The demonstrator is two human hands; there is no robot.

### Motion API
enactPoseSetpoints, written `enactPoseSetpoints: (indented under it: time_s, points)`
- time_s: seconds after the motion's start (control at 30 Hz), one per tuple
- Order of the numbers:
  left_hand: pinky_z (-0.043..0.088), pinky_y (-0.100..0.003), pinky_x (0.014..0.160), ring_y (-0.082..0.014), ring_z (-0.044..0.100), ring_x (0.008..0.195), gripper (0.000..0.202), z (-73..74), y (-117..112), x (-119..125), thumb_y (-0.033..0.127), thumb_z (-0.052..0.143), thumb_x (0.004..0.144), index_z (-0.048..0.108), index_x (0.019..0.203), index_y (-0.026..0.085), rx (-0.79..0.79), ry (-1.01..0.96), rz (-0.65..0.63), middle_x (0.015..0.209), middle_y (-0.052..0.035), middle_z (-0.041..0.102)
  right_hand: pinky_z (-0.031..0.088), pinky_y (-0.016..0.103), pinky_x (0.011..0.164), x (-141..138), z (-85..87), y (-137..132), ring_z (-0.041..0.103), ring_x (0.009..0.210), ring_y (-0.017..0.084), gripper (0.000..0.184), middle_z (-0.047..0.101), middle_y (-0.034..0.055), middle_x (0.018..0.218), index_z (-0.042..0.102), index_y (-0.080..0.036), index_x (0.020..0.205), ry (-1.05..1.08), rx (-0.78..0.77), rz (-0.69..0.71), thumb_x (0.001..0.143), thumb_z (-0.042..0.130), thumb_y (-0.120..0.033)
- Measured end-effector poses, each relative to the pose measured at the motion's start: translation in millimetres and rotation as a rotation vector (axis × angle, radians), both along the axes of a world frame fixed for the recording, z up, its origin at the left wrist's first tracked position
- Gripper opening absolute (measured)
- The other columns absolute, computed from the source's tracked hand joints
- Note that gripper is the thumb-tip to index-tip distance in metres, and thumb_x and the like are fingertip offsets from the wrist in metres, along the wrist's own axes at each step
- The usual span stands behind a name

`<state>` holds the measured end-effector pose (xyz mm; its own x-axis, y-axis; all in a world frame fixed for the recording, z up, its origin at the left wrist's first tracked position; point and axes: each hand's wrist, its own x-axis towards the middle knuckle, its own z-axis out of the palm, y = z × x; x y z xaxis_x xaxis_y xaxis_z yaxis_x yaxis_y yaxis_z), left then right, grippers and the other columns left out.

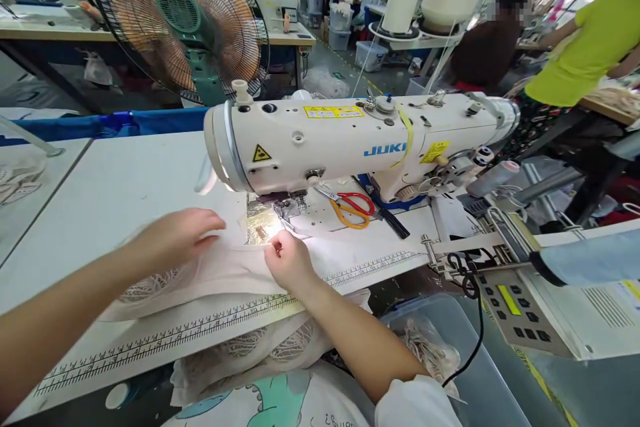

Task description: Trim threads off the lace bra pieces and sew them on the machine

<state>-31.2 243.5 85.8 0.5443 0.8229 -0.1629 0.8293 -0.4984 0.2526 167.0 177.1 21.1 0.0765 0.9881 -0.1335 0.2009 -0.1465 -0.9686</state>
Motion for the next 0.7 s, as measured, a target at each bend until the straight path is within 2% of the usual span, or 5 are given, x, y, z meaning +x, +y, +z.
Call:
enactPoseSetpoints:
  time_s: [0.07,0.17,0.33,0.47,0.7]
  points:
    - [0.042,-0.030,0.070,-0.0220,0.058,0.086,0.015,-8.3,-17.9,22.1,0.019,0.046,0.080,0.060,0.087,0.019,0.012,-0.053,-0.084,0.093,-0.0067,0.065,0.033,0.026,0.054,0.1,-4.2,-1.2,0.043,0.052,0.013,0.011,0.048,-0.0061,0.052,0.050,-0.022,0.061,0.015,0.003,-0.003,0.064,0.057,-0.030]
    - [0.042,-0.026,0.065,-0.0182,0.057,0.078,0.008,-24.4,-39.4,43.7,0.017,0.050,0.081,0.055,0.074,0.019,0.049,-0.111,-0.139,0.082,-0.0037,0.062,0.035,0.027,0.055,1.3,-9.6,-7.3,0.046,0.056,0.015,0.020,0.050,-0.0034,0.056,0.051,-0.021,0.063,0.072,-0.001,0.047,0.067,0.059,-0.039]
    - [0.037,-0.026,0.055,-0.0158,0.054,0.068,0.013,-43.5,-42.6,41.0,0.018,0.047,0.085,0.053,0.073,0.019,0.146,-0.206,-0.137,0.075,-0.0021,0.059,0.033,0.024,0.044,5.0,-14.6,-8.1,0.041,0.045,0.012,0.035,0.050,-0.0049,0.056,0.054,-0.021,0.090,0.249,-0.062,0.191,0.071,0.061,-0.050]
    - [0.037,-0.027,0.057,-0.0162,0.054,0.069,0.020,-47.5,-40.9,33.0,0.018,0.043,0.085,0.050,0.067,0.018,0.200,-0.311,-0.193,0.083,-0.0049,0.061,0.032,0.022,0.040,8.9,-12.4,-8.1,0.044,0.044,0.010,0.039,0.050,-0.0048,0.055,0.060,-0.021,0.083,0.497,-0.187,0.239,0.060,0.077,-0.047]
    - [0.044,-0.026,0.069,-0.0165,0.055,0.079,0.018,-36.6,-41.2,24.3,0.019,0.041,0.086,0.048,0.070,0.019,0.102,-0.497,-0.186,0.082,-0.0057,0.060,0.039,0.020,0.041,10.6,-4.6,-7.0,0.050,0.042,0.009,0.041,0.055,-0.0038,0.049,0.062,-0.018,0.072,0.562,-0.316,0.252,0.050,0.081,-0.047]
